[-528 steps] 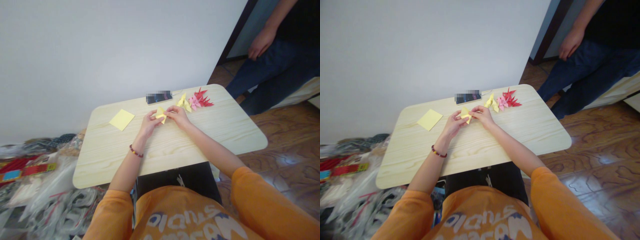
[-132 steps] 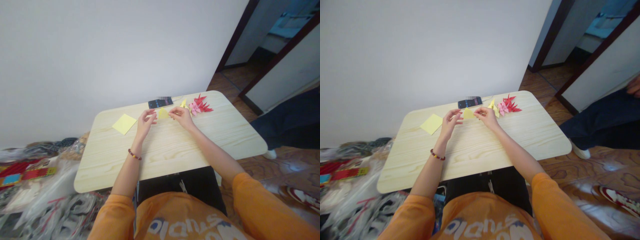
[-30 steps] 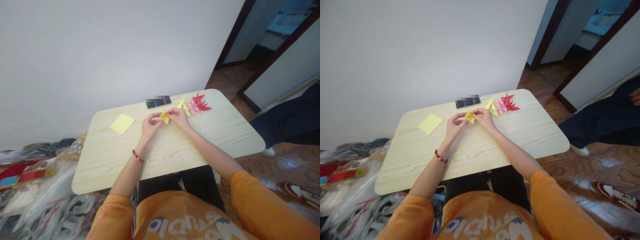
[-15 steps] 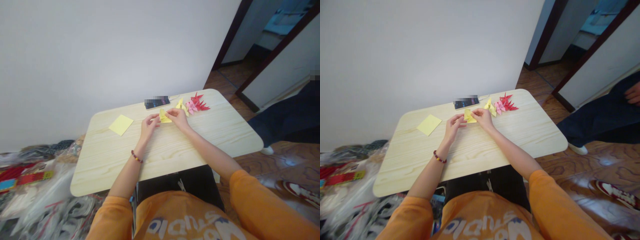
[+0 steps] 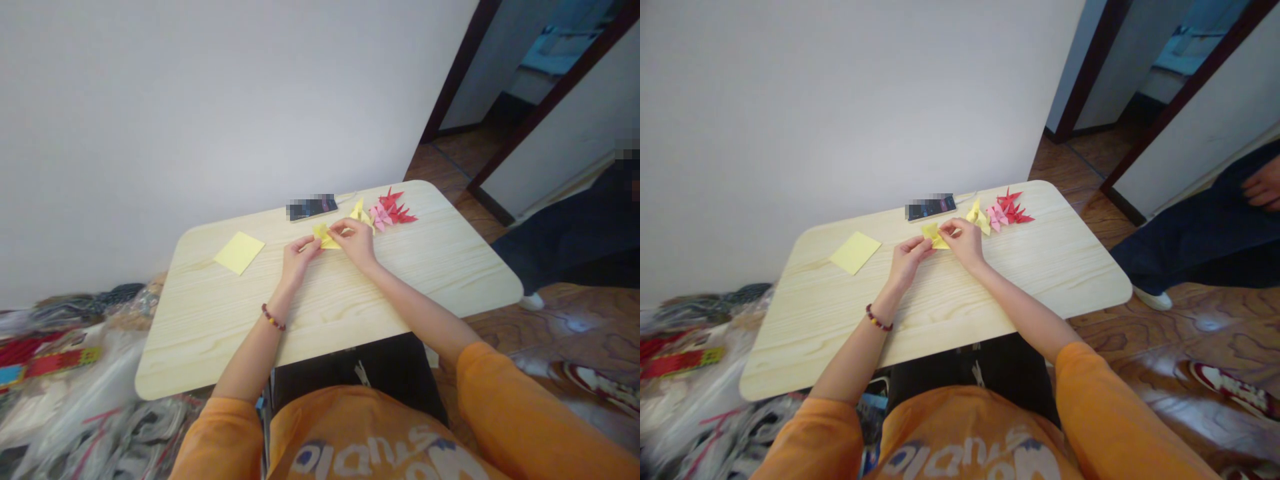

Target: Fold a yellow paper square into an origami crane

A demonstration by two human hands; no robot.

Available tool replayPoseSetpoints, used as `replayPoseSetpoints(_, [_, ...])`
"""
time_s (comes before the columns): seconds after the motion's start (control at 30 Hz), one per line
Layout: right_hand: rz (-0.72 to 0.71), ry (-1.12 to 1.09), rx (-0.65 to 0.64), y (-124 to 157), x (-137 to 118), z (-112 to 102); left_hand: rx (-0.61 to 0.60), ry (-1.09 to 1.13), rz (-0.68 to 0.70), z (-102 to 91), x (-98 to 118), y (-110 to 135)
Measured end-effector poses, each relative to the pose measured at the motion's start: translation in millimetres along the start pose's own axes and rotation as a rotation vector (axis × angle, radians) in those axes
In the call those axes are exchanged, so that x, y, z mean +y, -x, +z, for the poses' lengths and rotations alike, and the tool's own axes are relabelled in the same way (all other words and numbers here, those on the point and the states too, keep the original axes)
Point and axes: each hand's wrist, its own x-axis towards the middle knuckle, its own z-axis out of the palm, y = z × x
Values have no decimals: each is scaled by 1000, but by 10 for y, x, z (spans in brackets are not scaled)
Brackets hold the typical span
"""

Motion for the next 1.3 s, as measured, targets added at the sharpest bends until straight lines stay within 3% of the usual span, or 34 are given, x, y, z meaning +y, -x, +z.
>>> replayPoseSetpoints(0.3, [-117, 99, -2, 69, -66, 8, -18, -78, 48, 3, 2, 24])
replayPoseSetpoints(0.67, [-229, 221, -75, 112, -89, 14, 70, -231, 146, -6, -44, 12])
replayPoseSetpoints(0.83, [-274, 232, -139, 133, -110, 10, 81, -172, 134, -16, -48, 0])
replayPoseSetpoints(0.97, [-203, 87, -143, 112, -99, 23, 78, -73, 105, -29, -41, -21])
replayPoseSetpoints(1.17, [90, -208, -117, 30, -25, 61, 54, 63, -48, -61, -16, -49])
replayPoseSetpoints(1.3, [188, -281, -108, 6, -29, 63, 42, 56, -92, -53, 12, -42])
